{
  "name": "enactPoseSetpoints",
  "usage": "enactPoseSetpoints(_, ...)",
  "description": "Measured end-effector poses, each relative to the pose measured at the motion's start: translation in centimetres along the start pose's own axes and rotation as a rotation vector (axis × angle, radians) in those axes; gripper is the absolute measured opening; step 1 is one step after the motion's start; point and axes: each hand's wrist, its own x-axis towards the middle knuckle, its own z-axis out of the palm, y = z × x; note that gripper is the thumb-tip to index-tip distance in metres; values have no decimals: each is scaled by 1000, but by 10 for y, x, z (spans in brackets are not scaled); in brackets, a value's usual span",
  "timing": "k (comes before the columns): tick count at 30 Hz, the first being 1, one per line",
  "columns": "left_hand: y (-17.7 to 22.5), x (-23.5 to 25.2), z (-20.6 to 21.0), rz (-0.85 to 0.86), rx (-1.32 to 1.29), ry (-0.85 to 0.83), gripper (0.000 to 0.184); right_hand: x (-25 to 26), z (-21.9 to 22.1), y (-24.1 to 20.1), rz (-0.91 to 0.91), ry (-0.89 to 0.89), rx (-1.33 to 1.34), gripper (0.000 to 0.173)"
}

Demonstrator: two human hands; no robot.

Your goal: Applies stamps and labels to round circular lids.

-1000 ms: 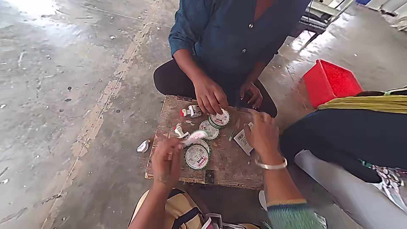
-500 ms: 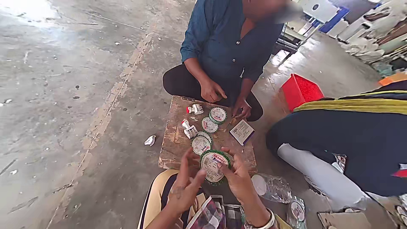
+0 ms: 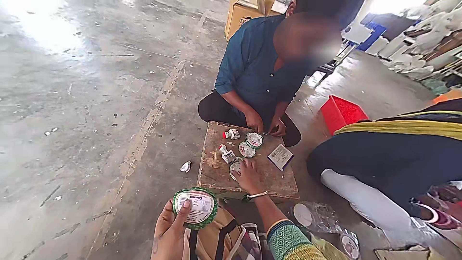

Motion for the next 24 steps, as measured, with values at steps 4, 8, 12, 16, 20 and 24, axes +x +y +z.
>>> enactPoseSetpoints(4,2,4,0,-102,62,44,19,-20,-6,13,-203,-184,15,63)
enactPoseSetpoints(8,-5,17,18,-290,30,-29,19,-19,-1,41,-284,36,448,52)
enactPoseSetpoints(12,-13,29,35,-455,-90,-7,19,-40,-1,38,76,268,377,64)
enactPoseSetpoints(16,-17,20,29,-407,-144,15,23,-56,12,30,209,113,239,76)
enactPoseSetpoints(20,-16,6,21,-333,-169,12,29,-51,-1,47,176,126,598,43)
enactPoseSetpoints(24,-16,-6,27,-301,-158,40,29,-43,-35,64,22,127,705,33)
